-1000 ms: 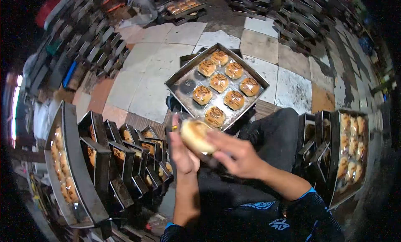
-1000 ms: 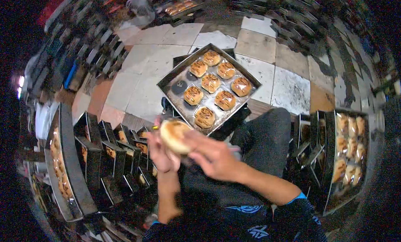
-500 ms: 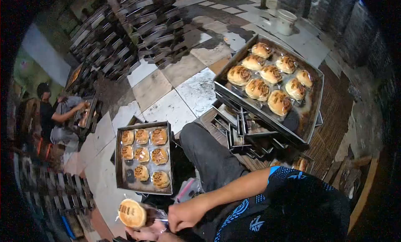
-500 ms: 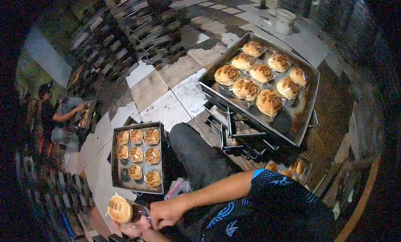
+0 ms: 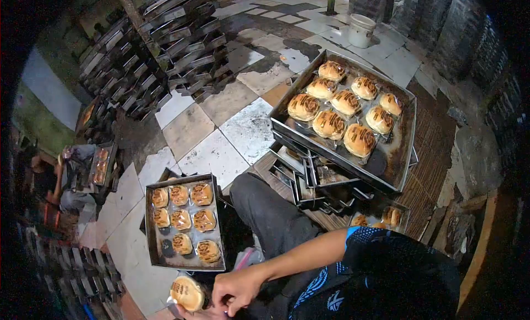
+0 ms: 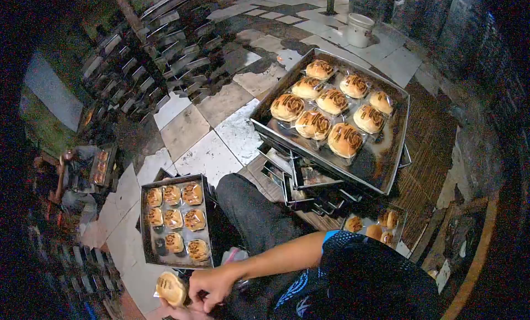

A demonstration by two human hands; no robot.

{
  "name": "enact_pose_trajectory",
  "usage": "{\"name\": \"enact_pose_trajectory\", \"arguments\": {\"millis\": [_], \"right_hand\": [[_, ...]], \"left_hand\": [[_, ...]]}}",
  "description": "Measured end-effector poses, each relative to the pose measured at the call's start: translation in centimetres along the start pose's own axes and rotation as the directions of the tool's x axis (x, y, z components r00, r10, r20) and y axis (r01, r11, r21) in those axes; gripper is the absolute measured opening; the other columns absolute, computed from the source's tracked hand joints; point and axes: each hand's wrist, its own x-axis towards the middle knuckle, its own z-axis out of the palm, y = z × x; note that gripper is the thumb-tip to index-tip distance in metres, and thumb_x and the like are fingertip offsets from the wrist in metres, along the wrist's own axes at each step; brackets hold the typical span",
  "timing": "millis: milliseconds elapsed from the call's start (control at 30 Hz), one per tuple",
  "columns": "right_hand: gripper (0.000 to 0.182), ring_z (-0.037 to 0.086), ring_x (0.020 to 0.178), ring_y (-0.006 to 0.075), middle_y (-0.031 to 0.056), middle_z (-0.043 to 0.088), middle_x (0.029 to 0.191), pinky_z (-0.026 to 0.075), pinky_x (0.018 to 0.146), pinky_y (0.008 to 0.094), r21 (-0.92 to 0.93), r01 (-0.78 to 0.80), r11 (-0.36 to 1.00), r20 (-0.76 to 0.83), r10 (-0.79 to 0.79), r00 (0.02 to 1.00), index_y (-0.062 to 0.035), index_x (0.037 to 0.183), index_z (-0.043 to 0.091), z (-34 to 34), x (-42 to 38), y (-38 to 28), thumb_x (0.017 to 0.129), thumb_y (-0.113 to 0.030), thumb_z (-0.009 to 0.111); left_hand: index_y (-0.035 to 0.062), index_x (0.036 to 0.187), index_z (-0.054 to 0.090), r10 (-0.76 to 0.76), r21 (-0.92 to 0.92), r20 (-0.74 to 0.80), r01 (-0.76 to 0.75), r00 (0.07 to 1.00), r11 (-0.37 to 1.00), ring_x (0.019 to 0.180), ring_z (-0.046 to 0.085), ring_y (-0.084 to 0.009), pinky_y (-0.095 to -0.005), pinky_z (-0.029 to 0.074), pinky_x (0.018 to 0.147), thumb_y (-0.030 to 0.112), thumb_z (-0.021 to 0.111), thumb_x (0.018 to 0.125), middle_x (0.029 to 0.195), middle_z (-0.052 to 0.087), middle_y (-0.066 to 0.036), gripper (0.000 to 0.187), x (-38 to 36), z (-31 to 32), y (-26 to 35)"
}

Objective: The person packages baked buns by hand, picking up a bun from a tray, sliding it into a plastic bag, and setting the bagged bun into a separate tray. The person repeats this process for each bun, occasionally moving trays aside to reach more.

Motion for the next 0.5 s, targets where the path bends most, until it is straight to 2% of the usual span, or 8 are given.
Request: {"name": "enact_pose_trajectory", "arguments": {"millis": [133, 233, 267, 333, 367, 400, 467, 500], "right_hand": [[0.019, 0.063, 0.070, 0.0330, 0.0150, 0.061, 0.065, 0.049, 0.063, 0.0406, -0.358, 0.223, 0.907, 0.001, -0.239, 0.971, -0.0010, 0.070, 0.064, 3.6, 2.3, 1.6, 0.066, -0.018, 0.073], [0.031, 0.056, 0.077, 0.0431, 0.0250, 0.058, 0.075, 0.045, 0.070, 0.0486, 0.005, 0.406, 0.914, 0.049, -0.406, 0.913, 0.0045, 0.075, 0.059, 3.6, 2.0, -3.2, 0.083, -0.024, 0.067], [0.021, 0.064, 0.070, 0.0355, 0.0170, 0.064, 0.068, 0.050, 0.064, 0.0439, 0.026, 0.528, 0.849, 0.203, -0.522, 0.829, -0.0003, 0.075, 0.067, 2.3, 2.0, -3.6, 0.068, -0.020, 0.072], [0.028, 0.062, 0.053, 0.0337, 0.0241, 0.060, 0.062, 0.052, 0.060, 0.0449, 0.484, -0.285, 0.828, 0.595, -0.072, 0.801, 0.0109, 0.078, 0.060, -0.2, 0.4, -5.1, 0.072, -0.015, 0.069], [0.022, 0.066, 0.063, 0.0396, 0.0236, 0.064, 0.067, 0.052, 0.060, 0.0489, 0.449, -0.374, 0.811, 0.435, 0.167, 0.885, 0.0080, 0.082, 0.064, 0.6, 0.3, -1.3, 0.073, -0.012, 0.067], [0.018, 0.064, 0.079, 0.0417, 0.0180, 0.066, 0.077, 0.051, 0.072, 0.0522, -0.291, -0.076, 0.954, -0.023, 0.073, 0.997, 0.0025, 0.087, 0.066, 1.1, 0.9, 3.6, 0.075, -0.011, 0.067], [0.017, 0.060, 0.095, 0.0385, 0.0134, 0.064, 0.089, 0.046, 0.086, 0.0499, -0.582, -0.131, 0.802, -0.613, -0.327, 0.719, -0.0002, 0.085, 0.066, 2.7, 1.4, 3.6, 0.076, -0.014, 0.069], [0.017, 0.057, 0.098, 0.0364, 0.0119, 0.061, 0.092, 0.043, 0.089, 0.0479, -0.575, 0.004, 0.818, -0.534, -0.378, 0.756, -0.0014, 0.085, 0.066, 2.9, 2.0, 2.3, 0.078, -0.016, 0.069]], "left_hand": [[0.0066, 0.140, 0.045, -0.027, -0.203, 0.117, 0.050, 0.993, 0.978, 0.119, 0.054, -0.0361, -0.0533, 0.048, 0.096, 0.050, 0.056, 0.084, 0.135, 0.053, -0.019, 0.072, 0.6, -2.3, 1.0], [0.0053, 0.138, 0.048, -0.016, -0.331, 0.206, 0.085, 0.978, 0.940, 0.117, 0.056, -0.0366, -0.0549, 0.048, 0.096, 0.047, 0.055, 0.085, 0.132, 0.056, -0.019, 0.068, 1.3, -4.9, 2.5], [0.0048, 0.137, 0.049, -0.012, -0.360, 0.232, 0.097, 0.973, 0.928, 0.117, 0.056, -0.0367, -0.0555, 0.048, 0.096, 0.045, 0.055, 0.085, 0.131, 0.057, -0.019, 0.066, 1.3, -5.8, 2.9], [0.0039, 0.136, 0.050, 0.003, -0.395, 0.311, 0.126, 0.951, 0.910, 0.116, 0.057, -0.0371, -0.0565, 0.047, 0.096, 0.043, 0.055, 0.086, 0.128, 0.059, -0.019, 0.063, 1.6, -7.5, 2.8], [0.0009, 0.131, 0.054, -0.006, -0.414, 0.206, 0.093, 0.979, 0.906, 0.110, 0.060, -0.0376, -0.0540, 0.051, 0.094, 0.041, 0.055, 0.088, 0.123, 0.062, -0.020, 0.059, 0.2, -5.1, 3.1], [0.0009, 0.131, 0.054, -0.015, -0.416, 0.213, 0.105, 0.977, 0.903, 0.110, 0.060, -0.0376, -0.0540, 0.051, 0.094, 0.041, 0.055, 0.088, 0.123, 0.062, -0.020, 0.059, -0.4, -3.9, 2.8], [0.0001, 0.124, 0.058, -0.169, -0.414, -0.031, 0.141, 0.985, 0.899, 0.106, 0.063, -0.0350, -0.0515, 0.056, 0.087, 0.040, 0.057, 0.089, 0.118, 0.064, -0.019, 0.054, -1.0, -2.3, 2.4], [0.0012, 0.119, 0.061, -0.246, -0.392, 0.087, 0.260, 0.965, 0.882, 0.102, 0.065, -0.0308, -0.0474, 0.059, 0.080, 0.040, 0.059, 0.088, 0.113, 0.067, -0.016, 0.050, -1.9, -1.3, 2.0]]}}
